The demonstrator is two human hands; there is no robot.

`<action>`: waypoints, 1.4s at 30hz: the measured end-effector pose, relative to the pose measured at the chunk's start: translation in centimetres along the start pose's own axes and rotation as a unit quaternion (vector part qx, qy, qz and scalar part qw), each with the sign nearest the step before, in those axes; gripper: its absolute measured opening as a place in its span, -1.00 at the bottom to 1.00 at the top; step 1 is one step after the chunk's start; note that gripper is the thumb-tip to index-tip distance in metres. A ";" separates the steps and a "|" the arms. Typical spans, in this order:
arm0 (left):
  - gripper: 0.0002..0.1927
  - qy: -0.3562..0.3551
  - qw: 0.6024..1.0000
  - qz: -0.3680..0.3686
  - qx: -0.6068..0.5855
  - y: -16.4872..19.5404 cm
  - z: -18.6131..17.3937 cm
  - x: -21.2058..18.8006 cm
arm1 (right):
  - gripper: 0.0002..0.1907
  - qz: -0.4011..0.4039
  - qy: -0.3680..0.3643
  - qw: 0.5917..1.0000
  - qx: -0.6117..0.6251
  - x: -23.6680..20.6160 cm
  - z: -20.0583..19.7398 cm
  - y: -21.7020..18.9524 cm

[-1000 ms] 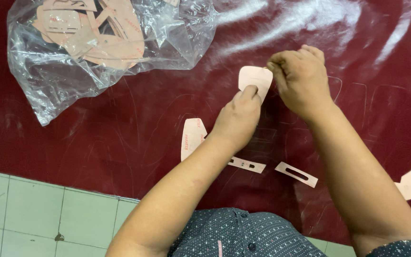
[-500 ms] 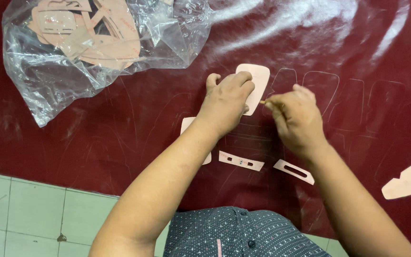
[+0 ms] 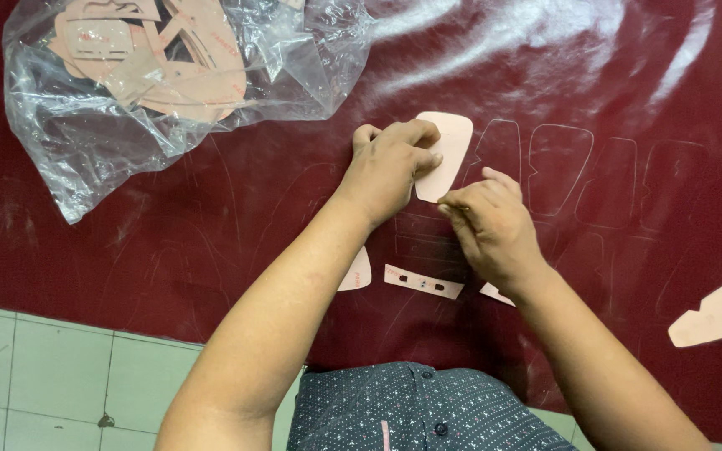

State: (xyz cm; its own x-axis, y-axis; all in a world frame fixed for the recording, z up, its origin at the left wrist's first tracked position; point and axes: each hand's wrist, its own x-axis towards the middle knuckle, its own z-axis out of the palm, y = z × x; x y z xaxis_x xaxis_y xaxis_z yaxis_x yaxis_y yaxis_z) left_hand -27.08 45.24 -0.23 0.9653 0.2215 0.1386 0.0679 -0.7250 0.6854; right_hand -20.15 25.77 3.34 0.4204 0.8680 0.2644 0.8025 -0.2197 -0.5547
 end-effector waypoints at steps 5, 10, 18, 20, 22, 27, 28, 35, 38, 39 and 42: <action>-0.80 0.021 1.000 0.020 -0.002 -0.4 0.1 -0.2 | -0.91 -0.009 0.013 1.000 0.000 1.0 1.2 -0.1; -0.71 0.023 1.000 0.009 0.008 -0.4 0.2 -0.3 | -0.91 0.041 0.079 0.996 -0.027 1.3 1.1 0.6; -0.50 0.016 1.000 -0.014 0.005 -0.8 0.7 -0.5 | -0.83 0.292 0.086 0.931 0.202 1.0 0.4 2.4; -0.51 0.015 1.000 0.005 0.015 -0.9 0.9 -0.8 | -0.83 0.216 0.068 0.972 0.067 0.9 1.0 2.0; -0.52 0.022 0.998 0.034 0.043 -1.1 0.9 -1.2 | -0.71 0.202 0.028 0.979 -0.024 0.7 1.5 1.0; -0.49 0.009 0.998 0.065 0.023 -1.5 0.4 -1.8 | -0.31 0.282 -0.058 0.955 -0.071 -1.3 2.5 -3.3; -0.50 0.007 0.997 0.072 0.010 -1.6 0.3 -1.9 | -0.29 0.280 -0.048 0.956 -0.073 -1.8 2.6 -4.0; -0.56 0.033 0.989 0.111 0.090 -4.4 -3.6 -2.8 | -0.29 0.282 0.014 0.956 -0.084 -3.7 4.2 -5.8; -0.50 -0.009 0.983 0.006 0.185 -7.1 -6.8 -2.9 | -0.31 0.283 0.031 0.955 -0.085 -4.3 4.6 -5.5; -0.48 -0.017 0.983 0.001 0.183 -8.1 -7.7 -3.1 | -0.31 0.283 0.030 0.955 -0.085 -4.3 4.7 -5.3; -0.46 -0.019 0.983 0.009 0.184 -10.2 -7.7 -3.7 | -0.29 0.260 0.044 0.960 -0.096 -4.6 4.8 -4.6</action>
State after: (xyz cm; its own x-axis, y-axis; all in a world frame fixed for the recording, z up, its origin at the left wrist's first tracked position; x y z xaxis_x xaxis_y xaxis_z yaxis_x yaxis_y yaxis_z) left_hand -33.25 56.86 -2.25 0.9754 0.1874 0.1157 0.1315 -0.9171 0.3764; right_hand -27.84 24.98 0.88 0.8134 0.5785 0.0618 0.5335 -0.6994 -0.4756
